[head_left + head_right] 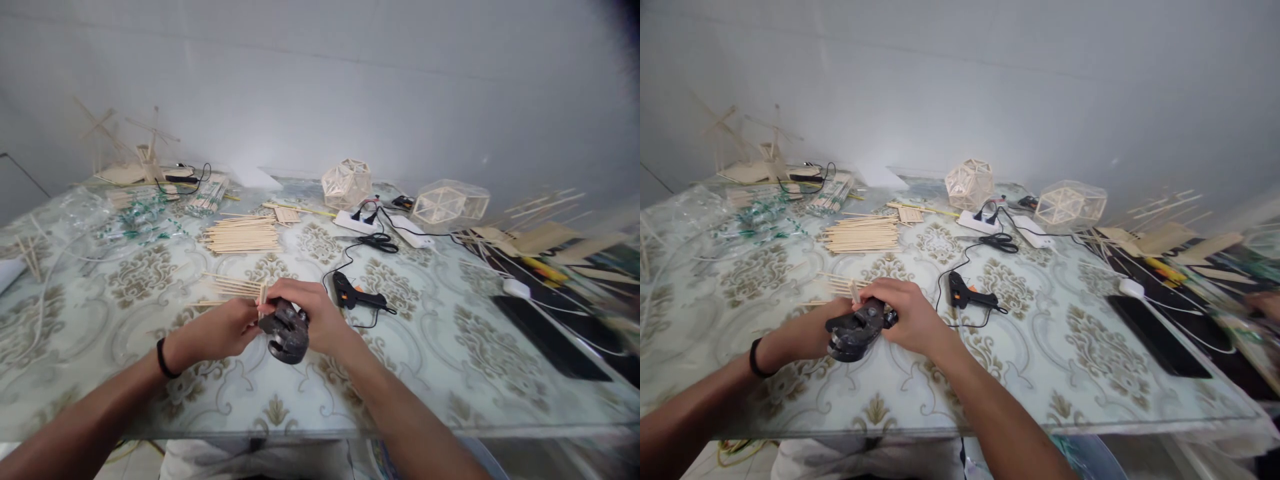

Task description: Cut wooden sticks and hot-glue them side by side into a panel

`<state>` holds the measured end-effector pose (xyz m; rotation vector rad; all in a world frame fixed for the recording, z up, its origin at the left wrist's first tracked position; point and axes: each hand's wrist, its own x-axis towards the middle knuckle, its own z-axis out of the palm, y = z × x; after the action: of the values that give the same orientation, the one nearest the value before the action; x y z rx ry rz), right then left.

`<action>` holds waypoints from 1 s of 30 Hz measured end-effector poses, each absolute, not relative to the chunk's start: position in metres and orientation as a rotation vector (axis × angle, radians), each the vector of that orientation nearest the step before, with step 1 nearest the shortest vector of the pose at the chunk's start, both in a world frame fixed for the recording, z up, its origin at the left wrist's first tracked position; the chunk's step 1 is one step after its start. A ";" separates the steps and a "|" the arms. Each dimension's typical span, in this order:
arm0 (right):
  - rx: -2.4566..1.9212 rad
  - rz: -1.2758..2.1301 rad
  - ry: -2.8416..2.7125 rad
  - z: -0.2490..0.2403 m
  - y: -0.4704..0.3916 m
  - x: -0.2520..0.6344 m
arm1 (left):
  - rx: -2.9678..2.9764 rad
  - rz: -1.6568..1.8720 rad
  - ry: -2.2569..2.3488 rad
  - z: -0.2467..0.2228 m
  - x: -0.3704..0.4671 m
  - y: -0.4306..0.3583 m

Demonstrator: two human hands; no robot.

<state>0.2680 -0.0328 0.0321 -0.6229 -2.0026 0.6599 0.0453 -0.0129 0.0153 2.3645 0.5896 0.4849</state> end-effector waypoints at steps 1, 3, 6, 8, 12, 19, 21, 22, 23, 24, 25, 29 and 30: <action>-0.627 0.664 -2.007 0.034 -0.033 0.268 | 2.351 0.466 0.598 0.015 0.045 -0.013; -0.638 0.669 -2.017 0.037 -0.034 0.269 | 2.322 0.446 0.605 0.018 0.045 -0.014; -0.659 0.667 -2.025 0.041 -0.035 0.270 | 2.301 0.500 0.604 0.028 0.045 -0.015; -0.670 0.658 -2.028 0.042 -0.035 0.271 | 2.297 0.567 0.596 0.035 0.045 -0.016; -0.673 0.617 -2.044 0.042 -0.036 0.270 | 2.319 0.676 0.605 0.042 0.044 -0.018; -0.688 0.476 -2.130 0.045 -0.036 0.271 | 2.367 0.716 0.585 0.035 0.040 -0.015; -0.731 0.393 -2.150 0.050 -0.035 0.275 | 2.374 0.726 0.596 0.034 0.040 -0.015; -0.763 0.342 -2.151 0.053 -0.035 0.279 | 2.377 0.736 0.604 0.033 0.041 -0.015; -0.799 0.287 -2.145 0.057 -0.034 0.284 | 2.382 0.747 0.613 0.033 0.041 -0.015; -0.836 0.230 -2.136 0.061 -0.033 0.289 | 2.389 0.757 0.617 0.033 0.042 -0.015; -0.874 0.175 -2.125 0.066 -0.033 0.295 | 2.397 0.764 0.619 0.034 0.043 -0.016; -1.039 0.008 -2.107 0.083 -0.031 0.316 | 2.417 0.764 0.620 0.037 0.044 -0.019; -1.070 -0.016 -2.118 0.087 -0.032 0.319 | 2.417 0.759 0.616 0.038 0.044 -0.019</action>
<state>0.3186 -0.0318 0.0867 -1.0699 -2.1179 -0.0158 0.0442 -0.0193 0.0378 2.4173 0.6159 0.7591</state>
